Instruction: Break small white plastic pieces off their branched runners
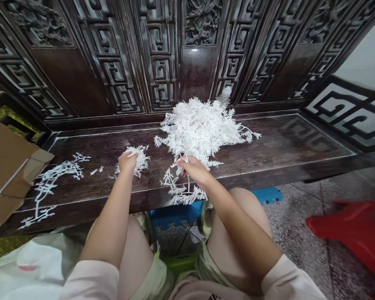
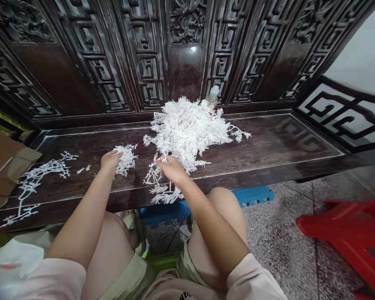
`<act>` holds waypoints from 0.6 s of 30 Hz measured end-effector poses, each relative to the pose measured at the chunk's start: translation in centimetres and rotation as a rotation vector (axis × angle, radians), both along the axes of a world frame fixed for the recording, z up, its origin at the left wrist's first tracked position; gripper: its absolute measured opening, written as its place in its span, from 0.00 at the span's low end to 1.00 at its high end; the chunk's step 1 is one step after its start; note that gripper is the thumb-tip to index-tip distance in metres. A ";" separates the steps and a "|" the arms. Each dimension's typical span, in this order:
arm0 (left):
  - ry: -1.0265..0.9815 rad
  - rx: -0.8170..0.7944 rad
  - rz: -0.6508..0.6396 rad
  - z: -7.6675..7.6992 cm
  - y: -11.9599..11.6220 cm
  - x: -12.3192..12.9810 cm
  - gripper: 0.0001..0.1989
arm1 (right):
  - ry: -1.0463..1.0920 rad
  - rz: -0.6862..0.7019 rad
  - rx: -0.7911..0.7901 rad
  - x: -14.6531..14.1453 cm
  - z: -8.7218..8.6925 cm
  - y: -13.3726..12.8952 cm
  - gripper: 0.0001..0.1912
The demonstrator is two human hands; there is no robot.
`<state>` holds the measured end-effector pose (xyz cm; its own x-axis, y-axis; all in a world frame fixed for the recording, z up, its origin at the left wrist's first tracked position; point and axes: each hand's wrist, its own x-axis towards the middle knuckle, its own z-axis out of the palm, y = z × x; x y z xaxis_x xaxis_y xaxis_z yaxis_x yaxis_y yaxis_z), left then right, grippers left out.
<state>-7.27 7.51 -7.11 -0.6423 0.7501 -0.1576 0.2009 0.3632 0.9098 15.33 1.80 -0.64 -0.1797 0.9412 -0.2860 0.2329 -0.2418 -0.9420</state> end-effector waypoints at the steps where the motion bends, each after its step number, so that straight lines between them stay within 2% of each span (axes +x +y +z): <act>1: 0.002 -0.019 0.032 0.3 -0.1 0.1 0.19 | -0.002 0.012 0.005 0.1 -0.1 0.1 0.12; 3: 0.000 -0.013 0.065 1.6 -0.9 1.1 0.21 | -0.018 0.041 0.023 0.1 -0.4 0.2 0.13; 4: -0.002 0.012 0.012 2.4 -1.4 2.0 0.21 | -0.027 0.053 0.036 0.1 -0.5 0.2 0.13; 5: -0.013 0.056 -0.102 3.3 -2.2 3.0 0.21 | -0.032 0.064 0.052 0.0 -0.7 0.3 0.13; 7: -0.093 0.106 -0.523 4.9 -3.8 5.4 0.20 | -0.023 0.088 0.090 -0.1 -0.9 0.3 0.12; 8: -0.139 0.101 -0.675 5.5 -4.6 6.5 0.20 | -0.013 0.097 0.111 -0.1 -1.0 0.4 0.12; 9: -0.162 0.102 -0.749 5.9 -5.4 7.5 0.20 | -0.004 0.100 0.132 -0.1 -1.1 0.4 0.12; 11: -0.162 0.145 -0.742 6.0 -6.5 9.0 0.19 | -0.005 0.093 0.160 -0.1 -1.2 0.5 0.12; 18: -0.062 0.290 -0.407 4.2 -7.0 10.8 0.12 | -0.098 0.052 0.230 -0.4 -0.9 0.3 0.12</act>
